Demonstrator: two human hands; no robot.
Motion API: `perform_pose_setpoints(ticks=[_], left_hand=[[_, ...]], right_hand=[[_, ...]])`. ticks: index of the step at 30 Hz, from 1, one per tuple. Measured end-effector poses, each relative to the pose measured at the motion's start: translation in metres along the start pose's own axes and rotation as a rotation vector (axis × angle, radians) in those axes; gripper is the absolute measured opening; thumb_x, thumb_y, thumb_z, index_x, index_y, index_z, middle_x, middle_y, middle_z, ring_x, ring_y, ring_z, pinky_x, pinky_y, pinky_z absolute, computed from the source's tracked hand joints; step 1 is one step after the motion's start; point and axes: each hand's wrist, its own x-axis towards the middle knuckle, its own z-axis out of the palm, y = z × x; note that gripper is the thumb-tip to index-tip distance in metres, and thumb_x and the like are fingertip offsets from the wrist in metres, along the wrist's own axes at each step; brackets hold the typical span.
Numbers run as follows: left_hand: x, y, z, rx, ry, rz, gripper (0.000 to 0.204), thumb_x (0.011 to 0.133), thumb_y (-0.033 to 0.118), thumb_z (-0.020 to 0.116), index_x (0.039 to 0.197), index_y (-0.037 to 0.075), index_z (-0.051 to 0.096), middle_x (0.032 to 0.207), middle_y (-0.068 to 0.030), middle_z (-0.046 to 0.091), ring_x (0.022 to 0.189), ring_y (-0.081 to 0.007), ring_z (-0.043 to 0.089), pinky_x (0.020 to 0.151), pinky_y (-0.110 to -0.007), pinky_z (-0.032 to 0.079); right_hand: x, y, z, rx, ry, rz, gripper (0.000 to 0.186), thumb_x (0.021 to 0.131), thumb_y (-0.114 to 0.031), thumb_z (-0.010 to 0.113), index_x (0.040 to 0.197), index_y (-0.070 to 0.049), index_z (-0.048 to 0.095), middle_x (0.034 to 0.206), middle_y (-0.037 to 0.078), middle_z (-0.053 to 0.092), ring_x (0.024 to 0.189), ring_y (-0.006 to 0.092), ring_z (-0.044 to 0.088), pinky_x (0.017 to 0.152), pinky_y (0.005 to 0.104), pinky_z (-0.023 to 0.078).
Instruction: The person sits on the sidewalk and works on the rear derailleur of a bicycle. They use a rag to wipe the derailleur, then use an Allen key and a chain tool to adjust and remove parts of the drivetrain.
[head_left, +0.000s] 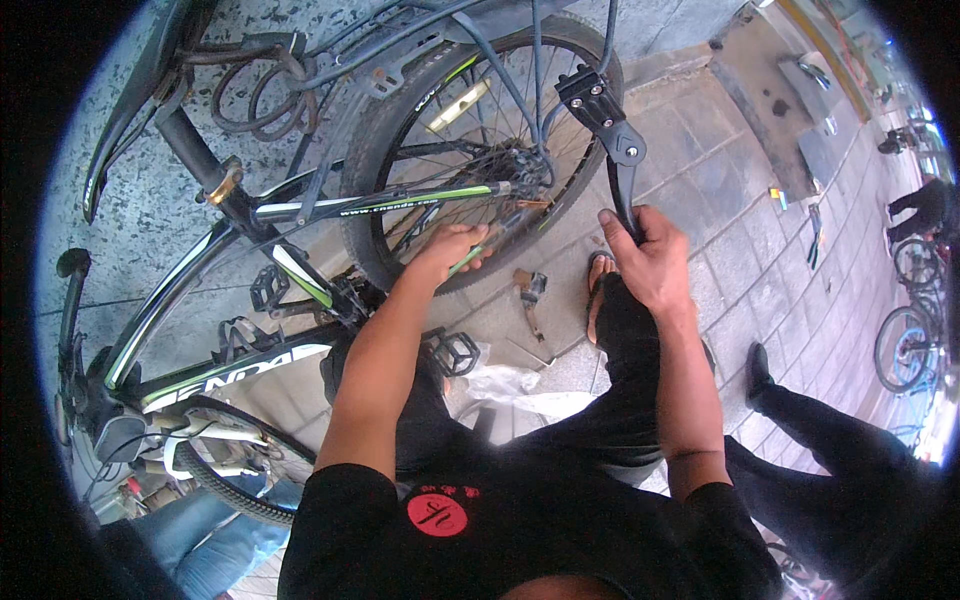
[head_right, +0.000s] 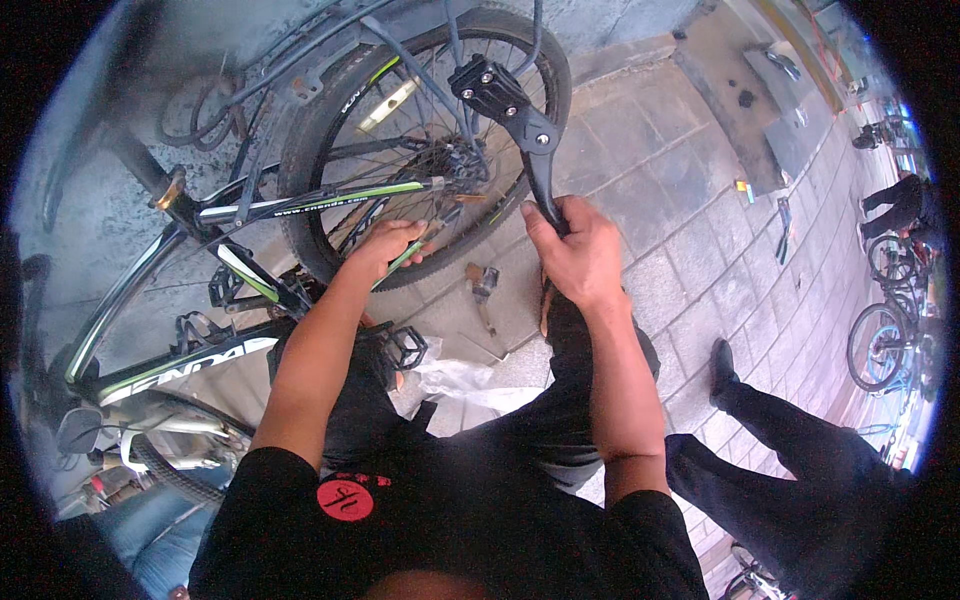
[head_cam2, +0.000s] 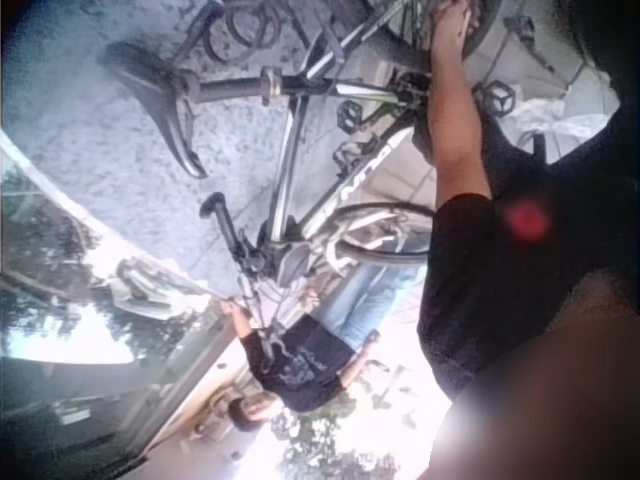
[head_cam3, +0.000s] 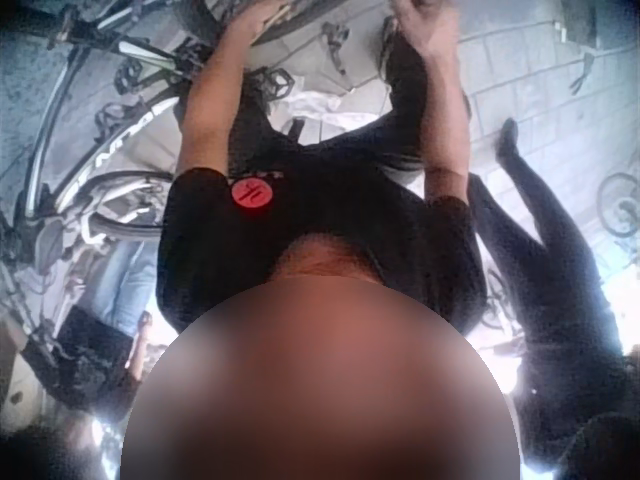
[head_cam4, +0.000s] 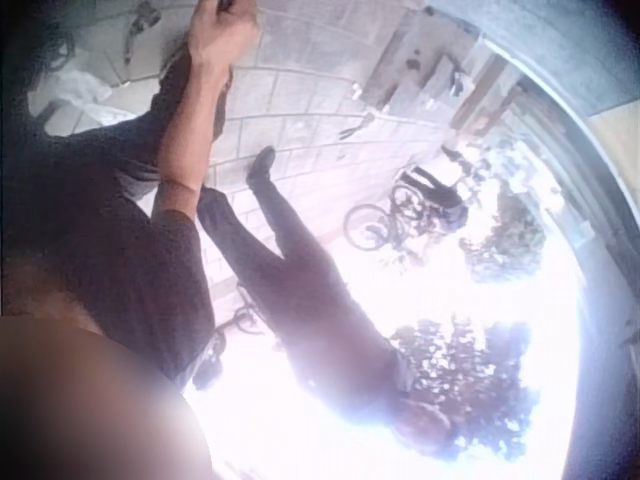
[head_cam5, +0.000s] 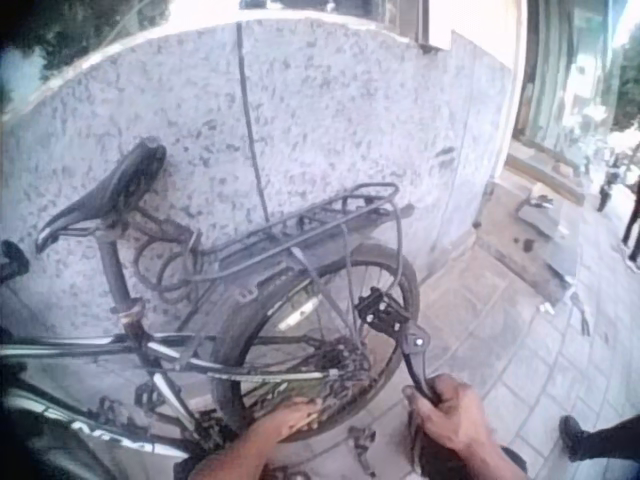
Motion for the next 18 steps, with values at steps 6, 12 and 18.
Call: perform_pose_setpoints(ticks=[6,12,18], left_hand=[[-0.008,0.009,0.012,0.143,0.156,0.065,0.044,0.104,0.042,0.057,0.113,0.0,0.068,0.096,-0.0092,0.076,0.066,-0.014,0.068,0.056,-0.029,0.05],[0.015,-0.015,0.016,0.137,0.26,0.153,0.047,0.104,0.043,0.055,0.11,-0.002,0.068,0.086,-0.0102,0.076,0.063,-0.0146,0.07,0.059,-0.032,0.053],[-0.003,-0.005,0.0,0.081,0.035,0.17,0.044,0.104,0.041,0.059,0.115,0.0,0.069,0.097,-0.0069,0.075,0.077,-0.0133,0.07,0.064,-0.028,0.054]], right_hand=[[-0.002,-0.009,0.006,-0.025,-0.05,0.019,0.042,0.09,-0.038,0.075,0.083,0.003,0.065,0.069,0.018,0.062,0.06,0.0239,0.061,0.06,0.0398,0.049],[-0.006,-0.01,0.016,-0.038,-0.062,-0.004,0.042,0.091,-0.037,0.074,0.08,0.002,0.064,0.068,0.017,0.062,0.062,0.0239,0.064,0.061,0.0403,0.049],[-0.003,0.001,0.02,-0.141,-0.049,-0.072,0.04,0.091,-0.037,0.074,0.084,0.002,0.067,0.073,0.018,0.063,0.067,0.0298,0.065,0.065,0.0407,0.05]])
